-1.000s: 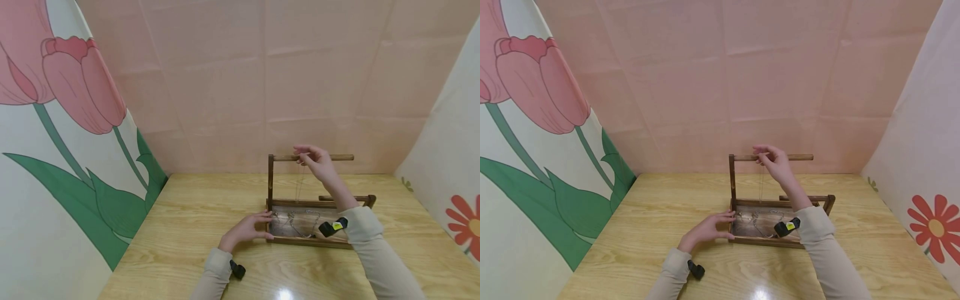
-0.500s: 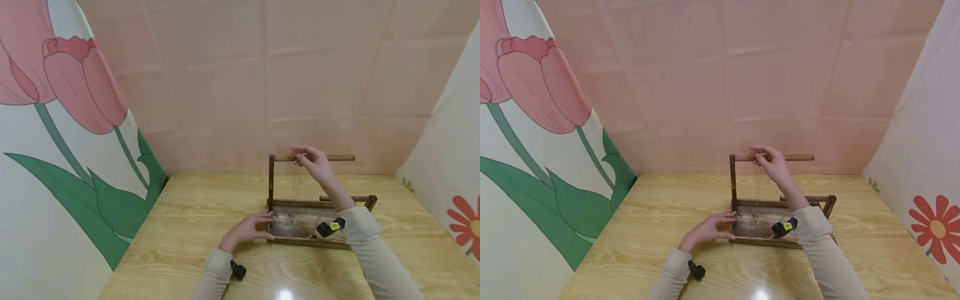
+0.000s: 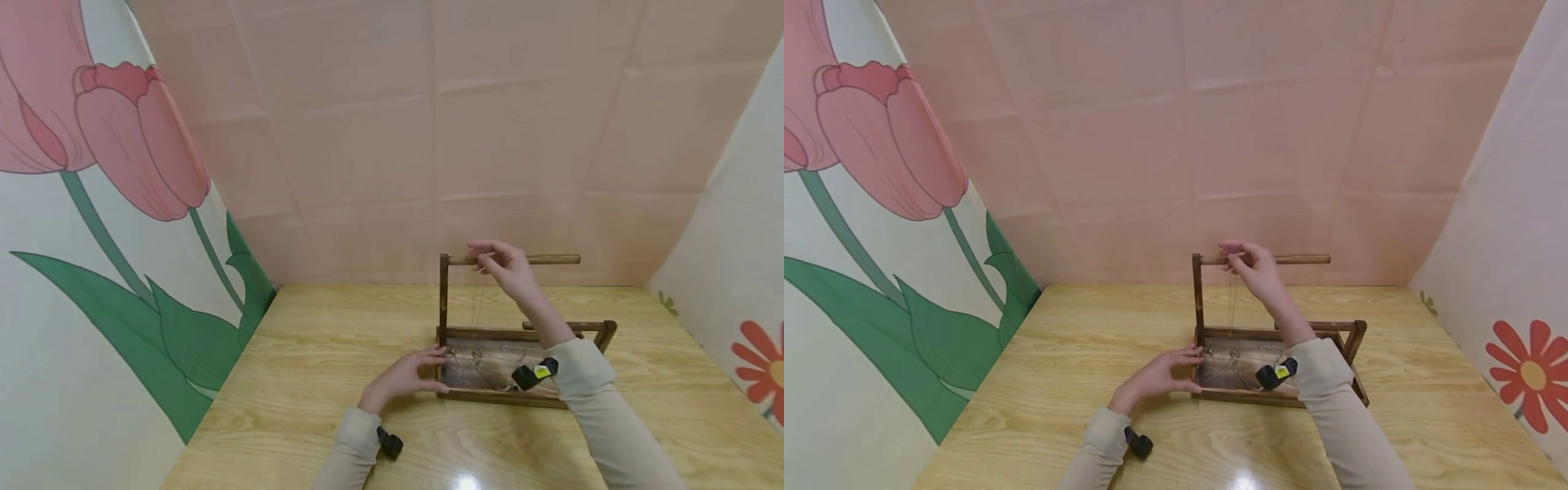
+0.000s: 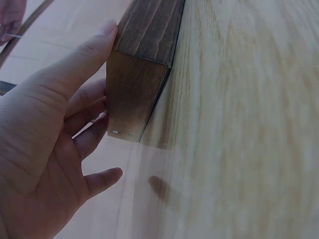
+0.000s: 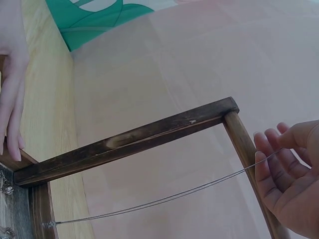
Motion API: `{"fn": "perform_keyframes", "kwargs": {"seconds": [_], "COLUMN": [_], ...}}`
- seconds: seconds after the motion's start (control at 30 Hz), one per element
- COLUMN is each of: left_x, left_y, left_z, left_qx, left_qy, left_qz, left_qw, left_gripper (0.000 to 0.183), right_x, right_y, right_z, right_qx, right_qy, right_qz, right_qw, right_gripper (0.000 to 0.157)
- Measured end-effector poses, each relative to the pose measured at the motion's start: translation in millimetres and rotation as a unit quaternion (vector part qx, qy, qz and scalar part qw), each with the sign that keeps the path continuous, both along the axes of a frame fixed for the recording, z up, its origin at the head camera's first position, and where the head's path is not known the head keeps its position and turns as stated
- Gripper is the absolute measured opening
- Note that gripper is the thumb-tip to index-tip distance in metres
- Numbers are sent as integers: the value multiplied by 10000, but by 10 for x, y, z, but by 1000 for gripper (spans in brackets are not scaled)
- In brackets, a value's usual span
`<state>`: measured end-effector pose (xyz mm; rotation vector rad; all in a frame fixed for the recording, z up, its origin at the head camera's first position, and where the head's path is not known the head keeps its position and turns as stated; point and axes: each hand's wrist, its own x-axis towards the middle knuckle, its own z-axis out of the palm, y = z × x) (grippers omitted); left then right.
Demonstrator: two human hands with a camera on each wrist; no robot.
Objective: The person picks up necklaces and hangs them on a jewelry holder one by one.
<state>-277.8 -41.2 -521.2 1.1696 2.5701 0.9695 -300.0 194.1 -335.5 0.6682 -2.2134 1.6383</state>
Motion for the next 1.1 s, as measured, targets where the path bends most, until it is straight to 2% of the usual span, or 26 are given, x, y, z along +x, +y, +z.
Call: {"fn": "perform_keyframes", "kwargs": {"seconds": [0.47, 1.1], "left_x": [-1, -72], "left_y": [-11, 40], "left_z": [-4, 0], "left_qx": [-4, 33], "left_qy": [12, -21], "left_qz": [9, 40], "left_qw": [10000, 10000], "left_gripper": [69, 70], "right_x": [11, -64], "right_y": [-94, -93], "right_z": [4, -133], "right_qx": [6, -170], "right_qy": [-12, -53], "right_qz": [74, 495], "right_qw": [10000, 9986], "right_gripper": [30, 30]}}
